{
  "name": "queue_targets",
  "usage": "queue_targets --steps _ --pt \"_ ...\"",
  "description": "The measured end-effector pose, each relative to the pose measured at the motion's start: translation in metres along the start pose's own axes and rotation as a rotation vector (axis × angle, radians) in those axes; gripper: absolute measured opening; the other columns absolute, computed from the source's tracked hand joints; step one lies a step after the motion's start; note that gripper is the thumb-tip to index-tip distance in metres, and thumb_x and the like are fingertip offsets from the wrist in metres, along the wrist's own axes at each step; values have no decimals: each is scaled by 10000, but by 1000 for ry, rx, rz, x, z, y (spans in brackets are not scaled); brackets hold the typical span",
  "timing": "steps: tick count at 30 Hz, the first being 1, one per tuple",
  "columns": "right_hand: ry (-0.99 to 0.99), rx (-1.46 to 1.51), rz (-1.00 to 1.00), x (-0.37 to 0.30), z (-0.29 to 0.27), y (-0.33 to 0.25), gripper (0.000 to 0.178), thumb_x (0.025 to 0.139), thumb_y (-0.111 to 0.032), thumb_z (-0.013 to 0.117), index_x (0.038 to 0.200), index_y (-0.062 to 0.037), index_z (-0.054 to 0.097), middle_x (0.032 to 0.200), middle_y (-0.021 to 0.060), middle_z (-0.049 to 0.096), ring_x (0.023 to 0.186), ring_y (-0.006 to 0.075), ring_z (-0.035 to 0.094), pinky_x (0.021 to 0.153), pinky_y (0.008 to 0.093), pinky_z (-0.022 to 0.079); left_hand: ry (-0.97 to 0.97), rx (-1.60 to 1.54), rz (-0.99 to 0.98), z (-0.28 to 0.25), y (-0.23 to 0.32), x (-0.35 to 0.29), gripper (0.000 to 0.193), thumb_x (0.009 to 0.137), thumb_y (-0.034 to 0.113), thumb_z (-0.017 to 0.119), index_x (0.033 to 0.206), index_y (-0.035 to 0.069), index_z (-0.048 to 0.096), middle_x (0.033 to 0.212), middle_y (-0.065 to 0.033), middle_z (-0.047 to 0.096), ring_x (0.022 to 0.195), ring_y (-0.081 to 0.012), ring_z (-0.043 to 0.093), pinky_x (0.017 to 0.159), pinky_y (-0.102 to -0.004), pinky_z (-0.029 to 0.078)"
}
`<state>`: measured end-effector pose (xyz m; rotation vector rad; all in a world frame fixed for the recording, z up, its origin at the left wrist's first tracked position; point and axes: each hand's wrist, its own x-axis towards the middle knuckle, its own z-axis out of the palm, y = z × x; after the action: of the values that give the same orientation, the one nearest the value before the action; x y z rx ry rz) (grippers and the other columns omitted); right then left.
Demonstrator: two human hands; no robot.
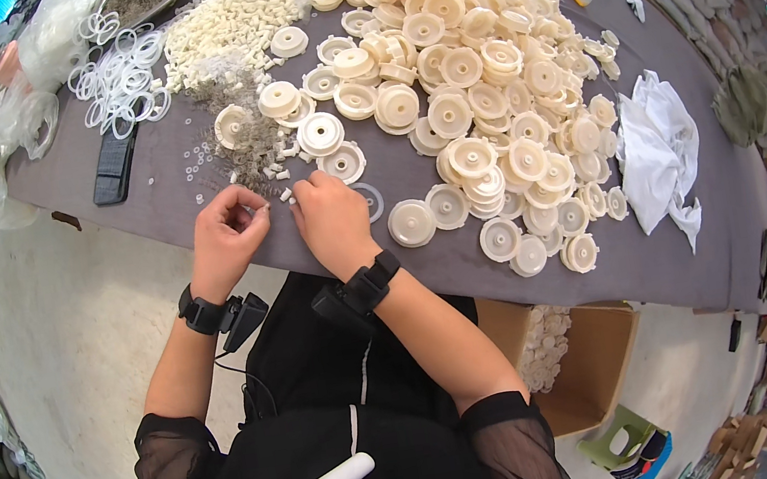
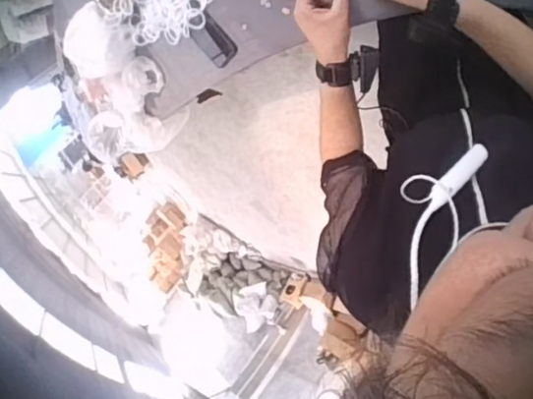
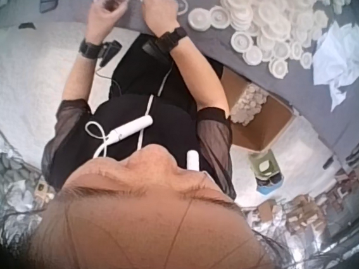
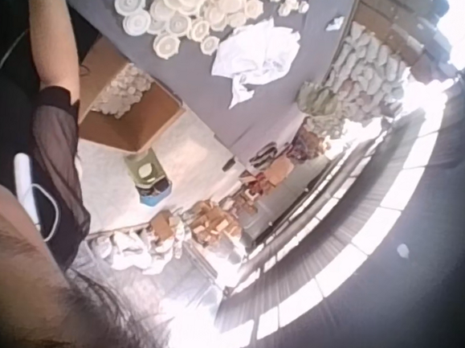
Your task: Assembling small white plastic components by fitting rings and caps together on a workbench.
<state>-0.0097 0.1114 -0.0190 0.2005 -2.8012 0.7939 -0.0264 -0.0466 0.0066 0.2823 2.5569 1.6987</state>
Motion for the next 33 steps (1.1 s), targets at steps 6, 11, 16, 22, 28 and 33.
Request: queue_targets --steps 6,11,16,22,28,33 --pt "-20 598 244 -30 -27 -2 104 799 -86 644 872 -28 598 766 82 631 635 174 627 582 281 496 -60 -90 124 16 0 -9 59 769 28 631 825 17 613 764 -12 594 649 -64 522 582 -216 428" --pt "25 1302 559 -62 -34 12 97 872 -49 590 962 -13 591 745 33 649 646 64 609 550 193 459 -258 -126 231 41 18 -18 86 743 5 626 825 14 598 802 -49 580 714 -121 584 627 -243 469" --pt "135 1512 558 -74 -47 25 60 885 8 516 930 -11 482 972 138 634 679 127 635 559 212 497 -169 -97 193 48 13 -9 85 747 15 631 821 26 590 742 -13 572 634 -81 544 588 -223 449" --pt "77 1372 581 -80 -49 27 63 877 27 529 931 1 507 916 109 632 672 129 629 574 215 505 -220 -128 -29 39 17 0 54 782 24 602 821 27 564 826 10 589 665 -28 485 592 -199 401" --pt "190 1507 537 -87 -58 31 77 880 15 543 955 8 529 900 103 625 721 125 628 613 230 517 -43 406 321 42 4 8 108 774 12 607 871 56 596 790 -1 557 628 -65 492 563 -212 396" --pt "207 1528 552 -93 -60 39 78 881 21 539 958 10 529 926 118 629 737 140 633 625 244 522 101 387 424 28 11 22 171 767 32 612 933 62 639 846 -72 567 654 -220 554 590 -300 449"
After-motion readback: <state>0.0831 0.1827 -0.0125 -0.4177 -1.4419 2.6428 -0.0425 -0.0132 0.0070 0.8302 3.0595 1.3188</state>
